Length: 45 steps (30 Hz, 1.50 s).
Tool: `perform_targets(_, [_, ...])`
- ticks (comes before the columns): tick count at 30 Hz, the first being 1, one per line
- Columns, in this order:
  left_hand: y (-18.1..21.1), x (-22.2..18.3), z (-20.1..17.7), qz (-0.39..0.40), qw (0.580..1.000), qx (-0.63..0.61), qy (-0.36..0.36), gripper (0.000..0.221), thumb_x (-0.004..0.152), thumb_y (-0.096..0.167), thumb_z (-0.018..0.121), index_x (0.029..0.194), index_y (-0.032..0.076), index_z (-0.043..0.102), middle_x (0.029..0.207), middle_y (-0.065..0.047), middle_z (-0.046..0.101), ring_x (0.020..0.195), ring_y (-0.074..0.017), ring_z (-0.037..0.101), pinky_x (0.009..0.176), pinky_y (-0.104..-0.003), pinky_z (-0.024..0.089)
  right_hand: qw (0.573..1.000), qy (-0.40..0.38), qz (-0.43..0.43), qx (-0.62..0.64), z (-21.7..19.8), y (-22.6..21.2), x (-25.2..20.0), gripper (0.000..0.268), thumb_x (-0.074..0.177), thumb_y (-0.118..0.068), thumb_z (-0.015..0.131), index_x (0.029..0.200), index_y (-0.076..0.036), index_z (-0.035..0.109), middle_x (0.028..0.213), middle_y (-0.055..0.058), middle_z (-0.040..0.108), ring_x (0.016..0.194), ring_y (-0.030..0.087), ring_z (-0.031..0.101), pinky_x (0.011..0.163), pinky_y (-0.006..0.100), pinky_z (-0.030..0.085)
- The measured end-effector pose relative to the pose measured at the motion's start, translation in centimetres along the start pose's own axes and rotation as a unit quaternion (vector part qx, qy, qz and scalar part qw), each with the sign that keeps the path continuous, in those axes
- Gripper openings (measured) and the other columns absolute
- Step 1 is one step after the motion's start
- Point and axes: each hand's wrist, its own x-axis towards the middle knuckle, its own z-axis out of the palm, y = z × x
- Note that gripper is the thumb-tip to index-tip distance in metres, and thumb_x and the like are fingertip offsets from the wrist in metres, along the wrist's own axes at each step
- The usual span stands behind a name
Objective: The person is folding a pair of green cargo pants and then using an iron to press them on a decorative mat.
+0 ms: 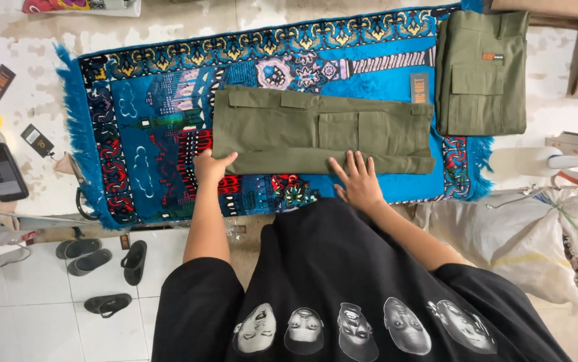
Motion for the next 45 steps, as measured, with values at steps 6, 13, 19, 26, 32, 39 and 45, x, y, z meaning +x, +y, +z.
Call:
perform_targets(6, [0.4, -3.0, -1.5, -0.085, 0.957, -0.278, -0.016, 0.112, 0.065, 0.039, 0.104, 0.147, 0.0, 0.037, 0.135, -0.033, 0.043, 0.115, -0.0497, 0.062, 0.096, -0.049, 0.058, 0.985, -0.136, 0.105, -0.021, -0.5, -4.7, 3.4, 0.094, 0.091, -0.068, 0.051, 0.168, -0.038, 0.005, 0.139, 0.04, 0.05, 0.131, 0.067, 0.044, 0.103, 0.082, 0.028])
perform_targets(13, [1.3, -6.7, 0.6, -0.035, 0.737, -0.674, -0.015, 0.033, 0.076, 0.008, 0.094, 0.097, 0.0, 0.07, 0.095, -0.008, 0.071, 0.088, -0.0201, 0.072, 0.082, -0.025, 0.057, 0.952, -0.245, 0.182, -0.01, -2.0, -6.8, 5.5, 0.091, 0.091, -0.07, 0.049, 0.167, -0.041, 0.008, 0.15, 0.041, 0.039, 0.14, 0.069, 0.028, 0.105, 0.086, 0.015])
perform_targets(19, [3.1, -8.9, 1.9, 0.009, 0.738, -0.672, -0.063, 0.045, 0.088, 0.006, 0.082, 0.127, 0.02, 0.066, 0.119, 0.001, 0.067, 0.114, -0.0175, 0.061, 0.109, -0.041, 0.041, 0.983, -0.134, 0.109, -0.061, -0.1, -8.0, 5.5, 0.082, 0.091, -0.059, 0.056, 0.157, -0.013, 0.042, 0.149, 0.019, 0.046, 0.142, 0.036, 0.033, 0.117, 0.069, 0.02])
perform_targets(26, [5.0, -9.6, 4.2, 0.018, 0.61, -0.783, -0.117, 0.031, 0.092, 0.008, 0.07, 0.121, 0.019, 0.072, 0.122, -0.007, 0.073, 0.115, -0.0241, 0.067, 0.109, -0.051, 0.047, 0.995, -0.005, 0.09, 0.03, 0.0, -8.0, 4.9, 0.091, 0.083, -0.056, 0.057, 0.151, 0.003, 0.046, 0.139, 0.019, 0.048, 0.125, 0.032, 0.047, 0.1, 0.044, 0.04])
perform_targets(32, [10.5, -16.0, 1.9, 0.06, 0.801, -0.589, -0.09, 0.038, 0.093, 0.023, 0.072, 0.128, 0.008, 0.067, 0.125, -0.013, 0.07, 0.121, -0.0262, 0.063, 0.11, -0.051, 0.046, 0.989, 0.008, 0.109, 0.102, -1.6, -7.3, 4.9, 0.094, 0.078, -0.06, 0.065, 0.149, -0.001, 0.05, 0.137, 0.017, 0.048, 0.126, 0.032, 0.048, 0.101, 0.042, 0.043])
perform_targets(39, [15.2, -22.6, 6.6, 0.479, 0.796, -0.351, -0.119, 0.082, 0.076, -0.016, 0.049, 0.152, 0.014, 0.052, 0.153, -0.018, 0.05, 0.141, -0.0328, 0.045, 0.116, -0.045, 0.041, 0.887, -0.011, 0.164, 0.432, 5.3, -6.4, 1.0, 0.061, 0.088, -0.039, 0.066, 0.128, 0.007, 0.06, 0.146, 0.026, 0.052, 0.142, 0.036, 0.043, 0.126, 0.05, 0.021])
perform_targets(45, [18.1, -23.0, 13.8, 0.555, 0.811, -0.183, -0.028, 0.075, 0.09, -0.001, 0.047, 0.162, 0.018, 0.037, 0.164, -0.011, 0.037, 0.147, -0.0357, 0.039, 0.118, -0.047, 0.039, 0.72, 0.094, 0.332, 0.602, 2.7, -3.5, -1.4, 0.05, 0.089, -0.03, 0.072, 0.125, 0.004, 0.063, 0.131, 0.023, 0.06, 0.123, 0.035, 0.055, 0.109, 0.05, 0.035])
